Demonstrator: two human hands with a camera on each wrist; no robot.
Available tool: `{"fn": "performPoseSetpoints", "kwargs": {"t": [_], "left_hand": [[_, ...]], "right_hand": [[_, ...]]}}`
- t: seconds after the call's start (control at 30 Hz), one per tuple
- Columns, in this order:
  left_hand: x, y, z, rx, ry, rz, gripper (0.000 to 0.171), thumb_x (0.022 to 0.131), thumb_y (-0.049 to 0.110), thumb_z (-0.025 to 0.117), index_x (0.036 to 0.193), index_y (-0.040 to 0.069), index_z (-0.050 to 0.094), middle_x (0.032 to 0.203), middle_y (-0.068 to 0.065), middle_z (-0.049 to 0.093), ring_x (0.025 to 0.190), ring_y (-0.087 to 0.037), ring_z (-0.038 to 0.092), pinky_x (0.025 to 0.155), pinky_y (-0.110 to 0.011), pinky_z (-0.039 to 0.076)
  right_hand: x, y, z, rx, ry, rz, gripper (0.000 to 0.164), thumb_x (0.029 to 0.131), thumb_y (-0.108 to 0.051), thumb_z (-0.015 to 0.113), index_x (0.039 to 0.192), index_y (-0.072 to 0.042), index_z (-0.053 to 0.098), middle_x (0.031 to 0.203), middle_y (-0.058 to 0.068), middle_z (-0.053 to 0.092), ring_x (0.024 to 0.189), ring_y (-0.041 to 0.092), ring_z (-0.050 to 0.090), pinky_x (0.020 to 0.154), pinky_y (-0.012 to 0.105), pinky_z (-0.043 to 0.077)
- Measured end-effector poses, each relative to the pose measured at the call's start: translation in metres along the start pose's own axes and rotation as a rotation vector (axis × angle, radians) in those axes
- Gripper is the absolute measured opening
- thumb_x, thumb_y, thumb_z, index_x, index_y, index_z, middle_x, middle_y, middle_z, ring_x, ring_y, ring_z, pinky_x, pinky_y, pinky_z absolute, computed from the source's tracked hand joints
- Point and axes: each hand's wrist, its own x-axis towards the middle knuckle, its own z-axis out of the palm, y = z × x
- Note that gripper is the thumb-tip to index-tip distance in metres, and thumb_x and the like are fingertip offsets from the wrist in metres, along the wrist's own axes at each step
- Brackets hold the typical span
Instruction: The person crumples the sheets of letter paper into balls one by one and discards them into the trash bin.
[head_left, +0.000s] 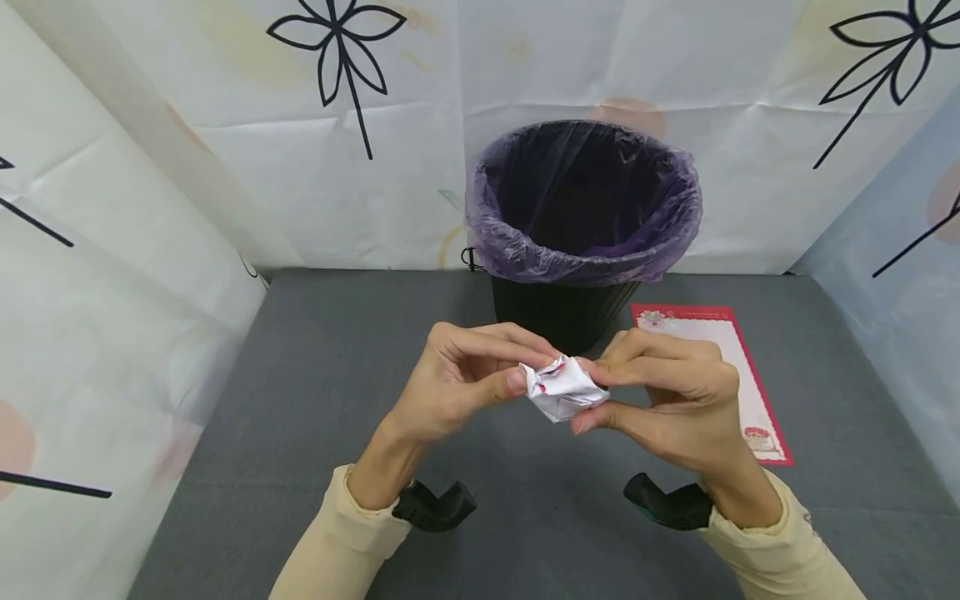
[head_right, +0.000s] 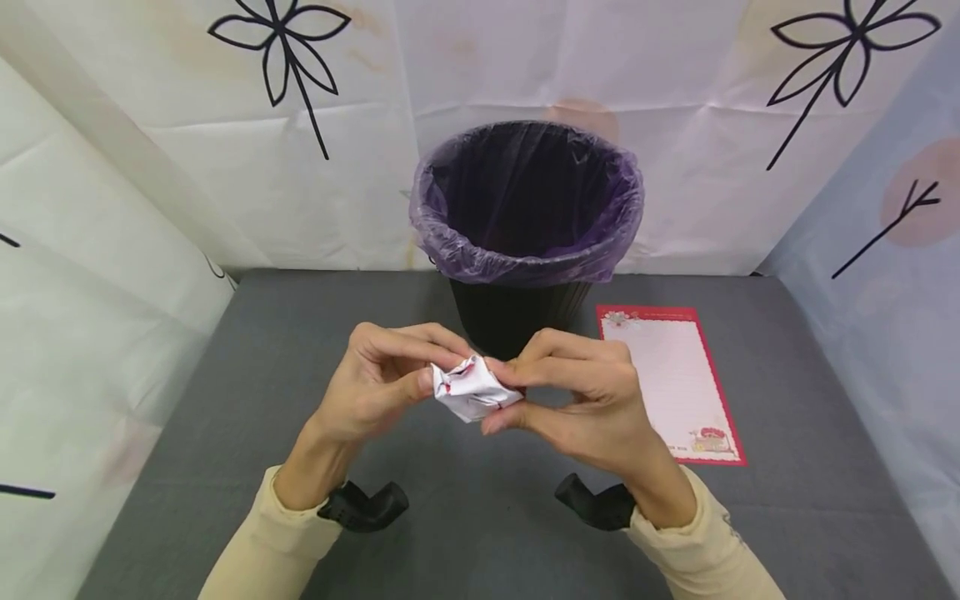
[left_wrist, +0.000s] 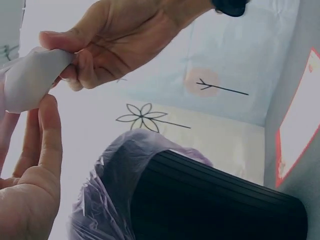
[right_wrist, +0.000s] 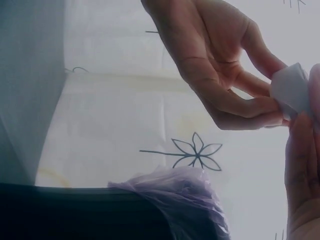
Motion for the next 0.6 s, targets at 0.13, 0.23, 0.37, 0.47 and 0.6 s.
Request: {"fn": "performPoseSetpoints", "kwargs": {"t": [0.13, 0.23, 0.37, 0.47, 0.6], "left_hand": [[0.0012, 0.0007, -0.0007, -0.062, -0.030, -0.007, 0.023, 0.099, 0.019, 0.070, 0.116, 0.006, 0.077, 0.119, -0.003, 0.070, 0.103, -0.021, 0.065, 0.081, -0.028, 0.056], [0.0011, 0.0014, -0.0018, -0.110, -0.047, -0.028, 0.021, 0.100, 0.017, 0.067, 0.119, 0.013, 0.075, 0.120, -0.004, 0.070, 0.104, -0.020, 0.066, 0.085, -0.029, 0.055], [0.0008, 0.0029, -0.0013, -0.170, -0.030, -0.095, 0.022, 0.101, 0.019, 0.066, 0.120, 0.007, 0.066, 0.118, -0.003, 0.071, 0.103, -0.017, 0.066, 0.087, -0.027, 0.054], [0.0007, 0.0038, 0.0013, -0.199, 0.020, -0.132, 0.025, 0.101, 0.020, 0.066, 0.119, 0.007, 0.054, 0.116, -0.003, 0.072, 0.104, -0.015, 0.066, 0.088, -0.026, 0.053], [-0.0004, 0.0043, 0.0062, -0.206, 0.117, -0.123, 0.029, 0.100, 0.022, 0.067, 0.117, 0.009, 0.047, 0.115, -0.004, 0.071, 0.103, -0.016, 0.067, 0.085, -0.025, 0.054]], "right_hand": [[0.0009, -0.0031, 0.0024, -0.002, 0.011, 0.006, 0.045, 0.068, -0.005, 0.093, 0.101, 0.018, 0.071, 0.091, 0.019, 0.070, 0.080, 0.022, 0.063, 0.078, 0.024, 0.055], [0.0030, -0.0050, 0.0011, -0.020, -0.001, 0.007, 0.048, 0.069, -0.009, 0.093, 0.102, 0.018, 0.070, 0.095, 0.020, 0.069, 0.087, 0.023, 0.061, 0.080, 0.024, 0.052], [0.0050, -0.0053, 0.0009, -0.080, -0.018, 0.011, 0.054, 0.070, -0.013, 0.093, 0.107, 0.018, 0.068, 0.104, 0.021, 0.066, 0.094, 0.024, 0.059, 0.079, 0.024, 0.048], [0.0059, -0.0034, 0.0027, -0.188, -0.037, -0.023, 0.057, 0.073, -0.020, 0.093, 0.109, 0.018, 0.068, 0.109, 0.023, 0.066, 0.099, 0.026, 0.060, 0.084, 0.025, 0.048], [0.0064, -0.0010, 0.0042, -0.362, -0.060, -0.093, 0.059, 0.079, -0.030, 0.089, 0.110, 0.016, 0.070, 0.110, 0.026, 0.066, 0.104, 0.030, 0.060, 0.093, 0.029, 0.048]]}}
